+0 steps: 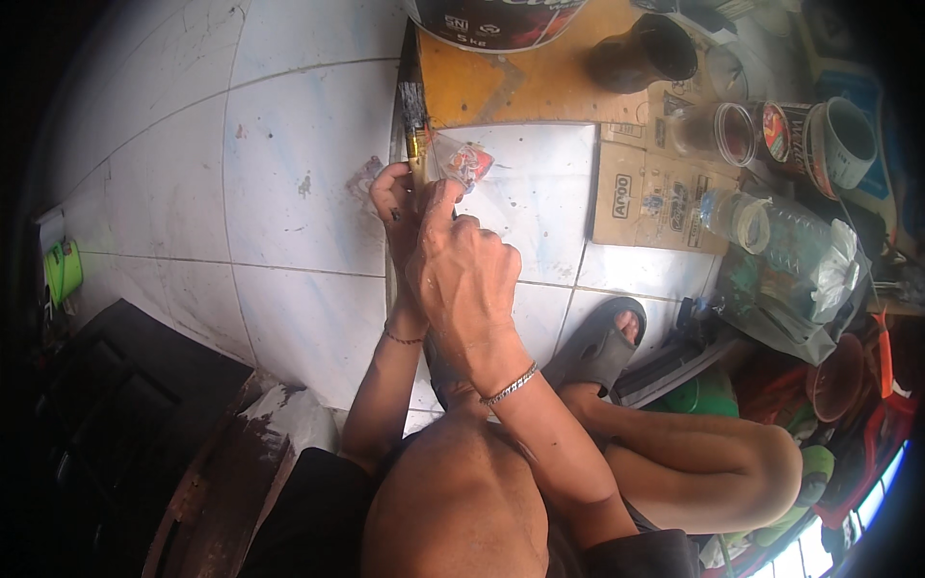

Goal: The person paints a wooden window frame with black paint using a brush, then walks to a work area and cleans the brush with a knife. The person holds a paint container and brush, applies paint to the frame, and later scrapes the brush bristles on a flat surface.

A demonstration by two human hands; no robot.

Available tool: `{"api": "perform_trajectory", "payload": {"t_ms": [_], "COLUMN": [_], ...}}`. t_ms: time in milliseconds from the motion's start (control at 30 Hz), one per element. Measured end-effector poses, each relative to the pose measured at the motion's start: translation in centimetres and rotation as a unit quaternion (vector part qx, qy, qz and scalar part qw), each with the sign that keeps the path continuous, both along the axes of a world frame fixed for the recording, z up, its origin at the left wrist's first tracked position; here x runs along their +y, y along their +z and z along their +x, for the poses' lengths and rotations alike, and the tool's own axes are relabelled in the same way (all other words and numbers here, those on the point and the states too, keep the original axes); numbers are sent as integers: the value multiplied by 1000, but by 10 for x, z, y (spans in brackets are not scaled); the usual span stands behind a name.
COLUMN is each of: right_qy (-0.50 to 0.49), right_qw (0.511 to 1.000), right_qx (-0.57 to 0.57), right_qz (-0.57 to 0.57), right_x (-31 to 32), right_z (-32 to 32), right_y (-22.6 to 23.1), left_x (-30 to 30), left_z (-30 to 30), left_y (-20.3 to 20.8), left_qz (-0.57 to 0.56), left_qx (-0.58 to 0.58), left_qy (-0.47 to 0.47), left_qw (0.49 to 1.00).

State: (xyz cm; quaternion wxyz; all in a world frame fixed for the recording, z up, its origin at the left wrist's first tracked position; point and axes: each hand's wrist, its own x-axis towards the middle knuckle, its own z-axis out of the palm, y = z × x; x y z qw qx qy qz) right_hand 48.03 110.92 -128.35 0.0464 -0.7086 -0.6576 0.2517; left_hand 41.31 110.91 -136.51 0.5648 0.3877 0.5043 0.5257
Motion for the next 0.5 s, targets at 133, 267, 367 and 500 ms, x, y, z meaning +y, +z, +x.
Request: {"api": "perform_trajectory", "payload": {"t_ms": [133, 267, 367, 500], "right_qy": [2, -3, -11, -18], "right_qw": [1000, 1000, 1000, 1000], "right_qx": [8, -15, 10, 13], "right_qz": [-4, 21, -4, 7], "right_x": [1, 0, -2, -3], "right_z": [3, 1, 4, 5], "right_y": [-5, -5, -1, -6], "left_x": [-1, 0, 5, 3], "left_z": [3, 0, 5, 8], "left_y": [-6, -10, -4, 3], "left_qz": [6, 28, 26, 7], "left_qx": [-5, 22, -17, -21], "left_qy": [7, -5, 45, 48], "left_qw": [1000, 999, 999, 999]}}
